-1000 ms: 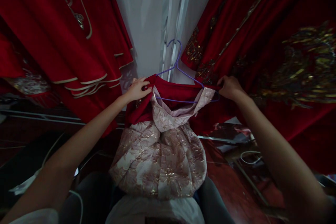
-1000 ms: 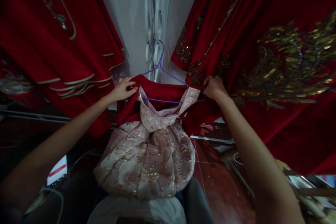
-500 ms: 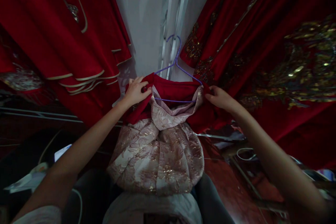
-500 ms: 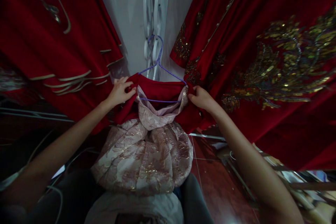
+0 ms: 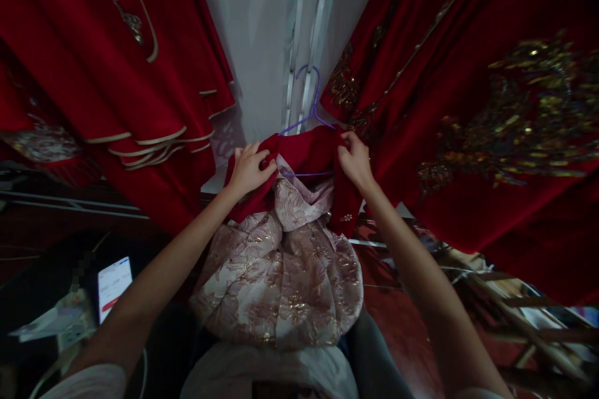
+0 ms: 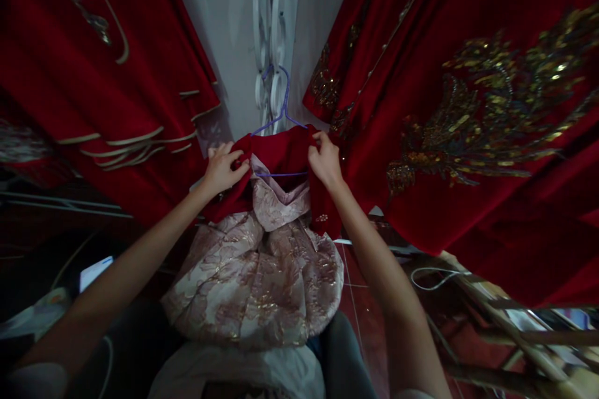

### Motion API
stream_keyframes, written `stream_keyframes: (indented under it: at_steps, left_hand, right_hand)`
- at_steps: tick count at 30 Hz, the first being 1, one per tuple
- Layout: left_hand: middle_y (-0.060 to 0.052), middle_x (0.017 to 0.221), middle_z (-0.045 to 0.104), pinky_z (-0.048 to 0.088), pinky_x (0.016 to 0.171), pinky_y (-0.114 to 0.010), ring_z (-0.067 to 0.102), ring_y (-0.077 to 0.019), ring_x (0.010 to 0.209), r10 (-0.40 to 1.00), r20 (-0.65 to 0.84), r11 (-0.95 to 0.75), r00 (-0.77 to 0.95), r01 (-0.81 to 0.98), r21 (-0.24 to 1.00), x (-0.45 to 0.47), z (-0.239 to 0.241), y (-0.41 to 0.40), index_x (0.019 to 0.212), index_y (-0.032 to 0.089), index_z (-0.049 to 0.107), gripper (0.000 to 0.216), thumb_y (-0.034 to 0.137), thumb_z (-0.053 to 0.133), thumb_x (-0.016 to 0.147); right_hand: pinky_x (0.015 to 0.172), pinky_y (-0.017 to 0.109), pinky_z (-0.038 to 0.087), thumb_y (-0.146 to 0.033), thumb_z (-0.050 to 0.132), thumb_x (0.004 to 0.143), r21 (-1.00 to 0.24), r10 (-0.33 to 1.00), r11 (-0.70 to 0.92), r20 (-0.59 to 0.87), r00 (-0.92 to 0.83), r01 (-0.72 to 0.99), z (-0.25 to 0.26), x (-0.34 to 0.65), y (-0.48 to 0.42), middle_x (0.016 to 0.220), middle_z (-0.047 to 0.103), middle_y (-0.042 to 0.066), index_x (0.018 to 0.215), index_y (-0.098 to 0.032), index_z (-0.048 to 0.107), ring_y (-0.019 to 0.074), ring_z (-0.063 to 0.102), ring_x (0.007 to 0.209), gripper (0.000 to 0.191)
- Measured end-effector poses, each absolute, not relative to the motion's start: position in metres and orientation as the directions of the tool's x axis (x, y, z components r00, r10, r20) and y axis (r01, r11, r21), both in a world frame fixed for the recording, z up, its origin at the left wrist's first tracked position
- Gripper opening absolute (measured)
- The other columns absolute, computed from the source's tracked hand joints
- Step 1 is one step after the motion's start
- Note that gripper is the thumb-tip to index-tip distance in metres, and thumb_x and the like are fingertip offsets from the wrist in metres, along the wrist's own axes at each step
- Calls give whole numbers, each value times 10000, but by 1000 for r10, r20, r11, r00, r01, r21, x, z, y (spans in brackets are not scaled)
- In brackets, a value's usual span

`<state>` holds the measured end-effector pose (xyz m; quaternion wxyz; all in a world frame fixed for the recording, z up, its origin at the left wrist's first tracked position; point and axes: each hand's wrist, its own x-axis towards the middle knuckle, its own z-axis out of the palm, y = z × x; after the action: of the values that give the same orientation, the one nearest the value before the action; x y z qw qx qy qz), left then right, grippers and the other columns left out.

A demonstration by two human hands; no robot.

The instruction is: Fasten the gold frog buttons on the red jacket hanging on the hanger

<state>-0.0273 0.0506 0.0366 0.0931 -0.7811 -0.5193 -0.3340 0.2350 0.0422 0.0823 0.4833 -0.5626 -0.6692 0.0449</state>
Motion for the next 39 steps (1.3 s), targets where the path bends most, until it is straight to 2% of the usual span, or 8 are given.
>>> stream_keyframes:
  at_steps: [8, 12, 17, 21, 24, 30, 34, 39]
  left_hand:
    - [-114, 1059, 543, 389, 908, -475, 505, -304, 1067, 754, 609, -459, 246, 860, 221, -39, 40, 59, 908, 180, 663, 238, 352, 508, 856]
    - [-125, 1149, 501, 388, 943, -472, 466, -296, 1109, 711, 684, -483, 166, 822, 303, -40, 49, 65, 831, 168, 642, 227, 354, 517, 867]
    - [-123, 1195, 466, 365, 975, -465, 435, -283, 1123, 606, 792, -536, 75, 775, 336, -17, 67, 54, 852, 182, 614, 200, 355, 519, 886]
    - [-80, 999, 530, 430, 875, -379, 520, -213, 959, 591, 736, -717, 331, 633, 292, 19, 74, 39, 885, 186, 585, 165, 311, 483, 916]
    - [-45, 871, 544, 449, 751, -295, 546, -161, 792, 592, 682, -769, 429, 552, 321, 32, 71, 35, 835, 181, 557, 168, 295, 473, 925]
    - [2, 800, 620, 468, 710, -250, 600, -128, 733, 682, 680, -706, 269, 483, 517, 21, 46, 29, 861, 191, 549, 144, 298, 638, 825]
    - [-14, 899, 671, 505, 722, -240, 655, -130, 808, 779, 606, -625, 162, 283, 728, 17, 26, 22, 996, 206, 513, 317, 247, 709, 750]
    - [-42, 868, 678, 525, 737, -260, 657, -144, 808, 801, 568, -594, 188, 136, 793, 16, 16, 24, 849, 172, 585, 173, 288, 683, 767]
  right_hand:
    - [630, 251, 375, -295, 426, 840, -643, 836, 498, 535, -124, 581, 56, 199, 20, 688, 511, -33, 882, -222, 437, 126, 471, 574, 84]
    - [576, 257, 314, -444, 418, 916, -525, 762, 498, 645, -59, 691, 58, 222, 16, 600, 393, -43, 714, -221, 377, 113, 373, 527, 304]
    - [549, 256, 303, -516, 326, 957, -540, 775, 512, 625, -89, 668, 63, 218, 14, 539, 368, -35, 616, -213, 343, 104, 364, 505, 456]
    - [586, 258, 347, -480, 336, 958, -532, 759, 611, 604, -242, 587, 57, 195, 11, 615, 456, -12, 661, -205, 393, 113, 430, 559, 409]
    - [588, 256, 376, -451, 386, 941, -592, 784, 580, 592, -187, 560, 49, 191, 7, 660, 490, -12, 743, -205, 439, 115, 453, 576, 320]
    - [577, 226, 459, -415, 645, 795, -801, 841, 506, 540, 21, 319, 38, 205, -3, 779, 528, -34, 946, -241, 397, 103, 536, 629, 337]
    - [712, 266, 538, -384, 694, 760, -824, 846, 533, 517, -129, 192, 38, 203, -13, 906, 591, 8, 1016, -248, 431, 129, 613, 790, 391]
    - [763, 299, 555, -415, 656, 802, -817, 850, 527, 503, -158, 234, 34, 197, -10, 939, 641, 36, 1031, -229, 495, 144, 641, 831, 336]
